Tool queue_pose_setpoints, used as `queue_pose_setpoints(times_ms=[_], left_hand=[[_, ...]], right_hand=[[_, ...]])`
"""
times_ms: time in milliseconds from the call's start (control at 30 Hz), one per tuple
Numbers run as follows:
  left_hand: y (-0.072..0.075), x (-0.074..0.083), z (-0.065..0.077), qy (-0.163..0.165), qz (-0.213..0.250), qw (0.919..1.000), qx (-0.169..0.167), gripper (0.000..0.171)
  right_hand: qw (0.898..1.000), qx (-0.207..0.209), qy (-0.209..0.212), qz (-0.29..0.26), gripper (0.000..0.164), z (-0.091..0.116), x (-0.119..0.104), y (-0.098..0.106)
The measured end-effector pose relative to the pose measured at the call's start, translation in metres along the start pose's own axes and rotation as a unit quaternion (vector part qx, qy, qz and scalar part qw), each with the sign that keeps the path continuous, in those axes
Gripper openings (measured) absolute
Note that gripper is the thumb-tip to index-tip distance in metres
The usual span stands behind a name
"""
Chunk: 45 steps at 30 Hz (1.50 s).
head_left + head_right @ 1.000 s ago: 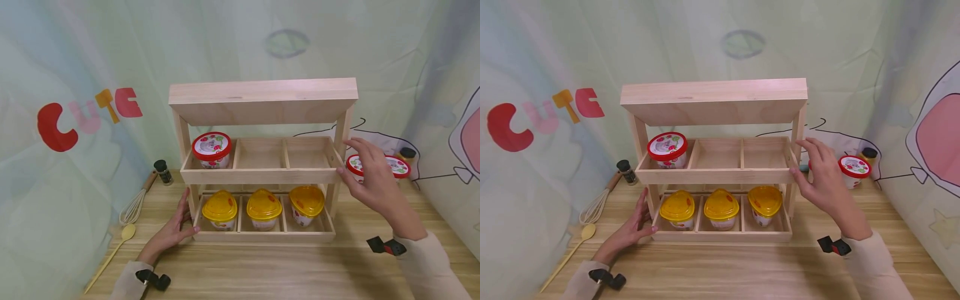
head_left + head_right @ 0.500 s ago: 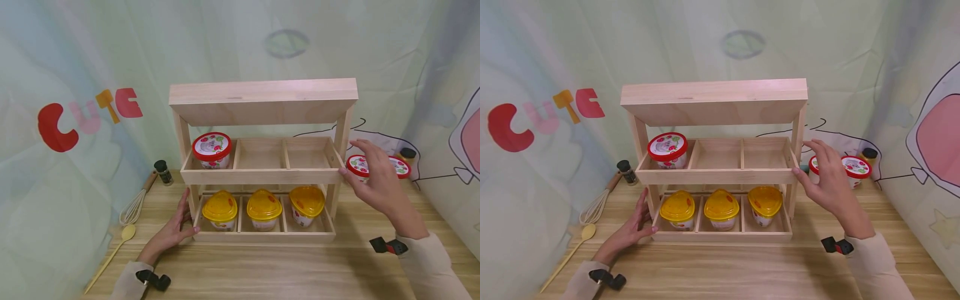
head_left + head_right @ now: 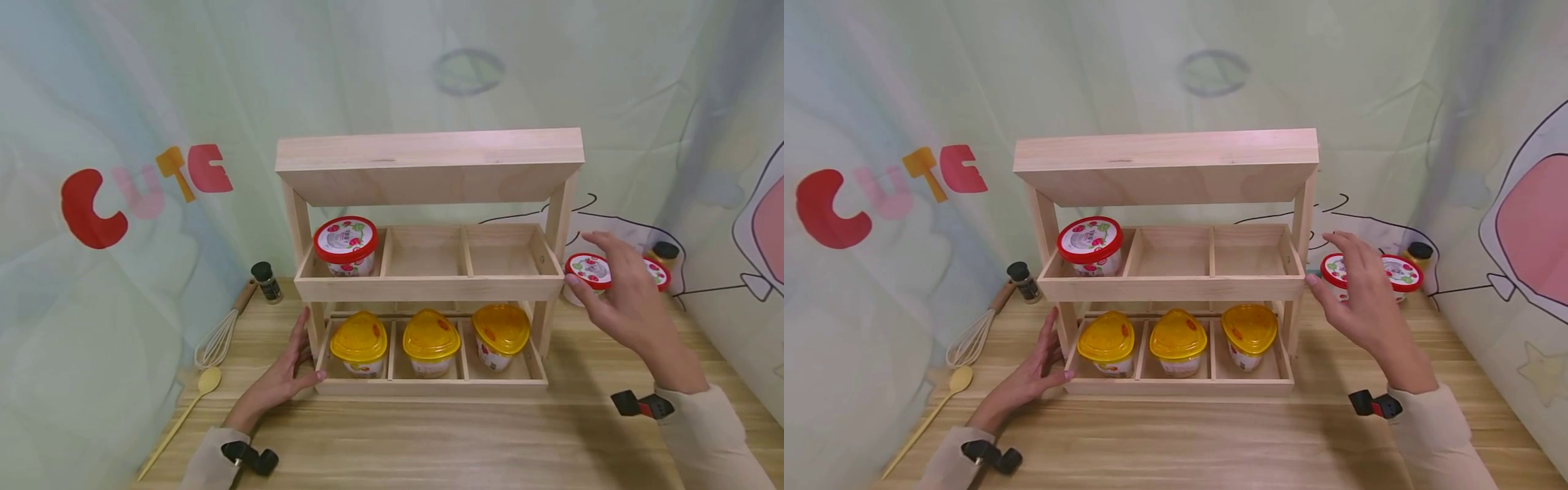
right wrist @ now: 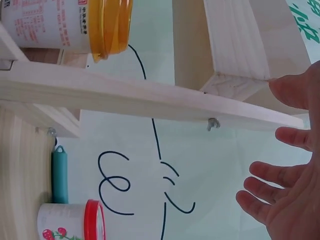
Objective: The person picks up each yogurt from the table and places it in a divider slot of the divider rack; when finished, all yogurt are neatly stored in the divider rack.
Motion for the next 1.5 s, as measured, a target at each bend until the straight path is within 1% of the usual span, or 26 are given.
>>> queue_pose_setpoints(times_ms=[167,367,533,633,767,867,1067,1233,1500], left_hand=[[0.0,0.0,0.0,-0.006,0.0,1.0,-0.001,0.122],[0.001,0.0,0.0,0.002,-0.006,1.0,0.002,0.122],[0.001,0.001,-0.001,0.004,-0.007,1.0,0.002,0.122],[0.001,0.001,-0.001,0.005,-0.005,1.0,0.003,0.122],[0.001,0.001,-0.002,0.005,-0.004,1.0,0.004,0.122],[0.001,0.001,-0.002,0.006,-0.007,0.9999,0.004,0.122],[0.001,-0.001,-0.002,0.009,-0.006,0.9999,0.003,0.122],[0.0,-0.001,-0.002,0.009,-0.003,0.9999,0.002,0.122],[0.0,0.0,-0.002,0.006,-0.003,1.0,0.003,0.123]], right_hand=[[1.0,-0.005,-0.003,0.001,0.074,0.002,0.009,-0.004],[1.0,-0.017,-0.015,0.013,0.075,0.004,0.022,-0.013],[0.998,-0.042,-0.036,0.031,0.078,0.007,0.036,-0.023],[0.996,-0.064,-0.054,0.036,0.08,0.009,0.046,-0.031],[0.991,-0.1,-0.081,0.044,0.084,0.011,0.058,-0.042],[0.987,-0.119,-0.092,0.051,0.085,0.013,0.066,-0.05],[0.986,-0.129,-0.087,0.061,0.08,0.014,0.08,-0.063],[0.986,-0.131,-0.082,0.061,0.075,0.016,0.086,-0.07],[0.981,-0.152,-0.092,0.072,0.075,0.013,0.093,-0.085]])
Point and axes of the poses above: each hand's wrist, its own z-axis away from the middle knuckle, its own y-axis out of the back of the hand, x = y × z, the point moved 6 cm from there along -z, towards the middle knuckle, and after that the axes turned 15 degrees about z, right-handed, at the moved point
